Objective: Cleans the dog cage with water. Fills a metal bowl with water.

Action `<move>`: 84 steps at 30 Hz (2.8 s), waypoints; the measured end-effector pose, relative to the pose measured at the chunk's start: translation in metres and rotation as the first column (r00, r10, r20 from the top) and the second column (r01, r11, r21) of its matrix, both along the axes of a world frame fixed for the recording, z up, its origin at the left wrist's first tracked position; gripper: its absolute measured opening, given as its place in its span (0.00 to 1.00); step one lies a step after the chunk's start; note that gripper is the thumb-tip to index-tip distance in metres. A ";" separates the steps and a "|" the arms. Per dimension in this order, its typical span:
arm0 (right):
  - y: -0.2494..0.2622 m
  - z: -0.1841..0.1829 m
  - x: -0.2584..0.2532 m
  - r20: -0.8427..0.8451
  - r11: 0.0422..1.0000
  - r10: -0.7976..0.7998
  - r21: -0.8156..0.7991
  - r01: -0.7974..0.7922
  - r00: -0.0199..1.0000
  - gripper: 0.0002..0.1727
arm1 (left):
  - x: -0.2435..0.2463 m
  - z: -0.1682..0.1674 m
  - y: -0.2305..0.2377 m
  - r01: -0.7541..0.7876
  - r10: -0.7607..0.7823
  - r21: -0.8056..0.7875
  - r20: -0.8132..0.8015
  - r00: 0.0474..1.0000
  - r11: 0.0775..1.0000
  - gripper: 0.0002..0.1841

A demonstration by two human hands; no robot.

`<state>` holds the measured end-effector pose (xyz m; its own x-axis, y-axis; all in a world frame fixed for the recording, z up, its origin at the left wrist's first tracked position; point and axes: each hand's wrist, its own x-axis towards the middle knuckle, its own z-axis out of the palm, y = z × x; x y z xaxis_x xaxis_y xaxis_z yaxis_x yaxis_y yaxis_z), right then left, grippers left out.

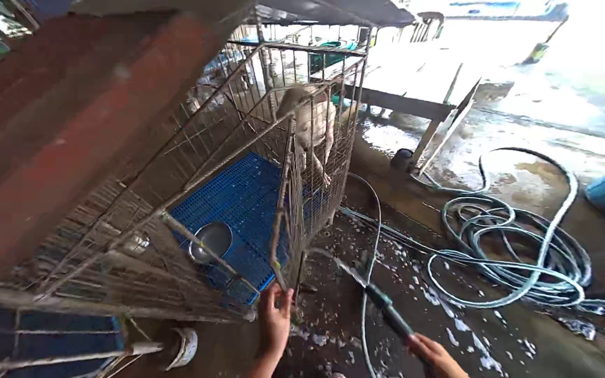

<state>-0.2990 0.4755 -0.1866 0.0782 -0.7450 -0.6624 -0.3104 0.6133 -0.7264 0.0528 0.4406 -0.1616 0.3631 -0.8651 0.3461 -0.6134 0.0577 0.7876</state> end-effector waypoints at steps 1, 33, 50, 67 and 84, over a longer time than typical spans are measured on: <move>-0.012 0.011 0.005 0.013 0.999 -0.020 -0.049 0.021 1.000 0.21 | 0.013 0.003 -0.002 -0.057 0.057 0.022 -0.016 0.998 0.998 0.17; -0.023 0.010 0.090 0.224 0.945 -0.296 -0.070 0.318 0.929 0.20 | 0.063 -0.089 -0.094 0.099 0.462 0.696 -0.569 0.680 0.711 0.23; -0.011 0.009 0.109 0.240 0.926 -0.339 -0.088 0.368 0.910 0.21 | 0.095 -0.114 -0.079 -0.020 0.383 0.657 -0.413 0.826 0.754 0.22; -0.001 0.070 0.072 0.129 0.990 0.003 0.137 -0.020 0.992 0.21 | -0.105 -0.037 -0.104 0.348 0.308 0.470 -0.849 0.429 0.811 0.22; -0.150 0.056 -0.091 0.343 0.946 -0.254 0.281 0.159 0.904 0.31 | -0.293 -0.050 -0.158 0.492 0.079 0.631 -0.659 0.748 0.600 0.23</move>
<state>-0.3898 0.3257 -0.1301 0.2150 -0.5927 -0.7762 0.1046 0.8042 -0.5851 -0.2398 0.2822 -0.2120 -0.0004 -0.7656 -0.6433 -0.0799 -0.6413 0.7632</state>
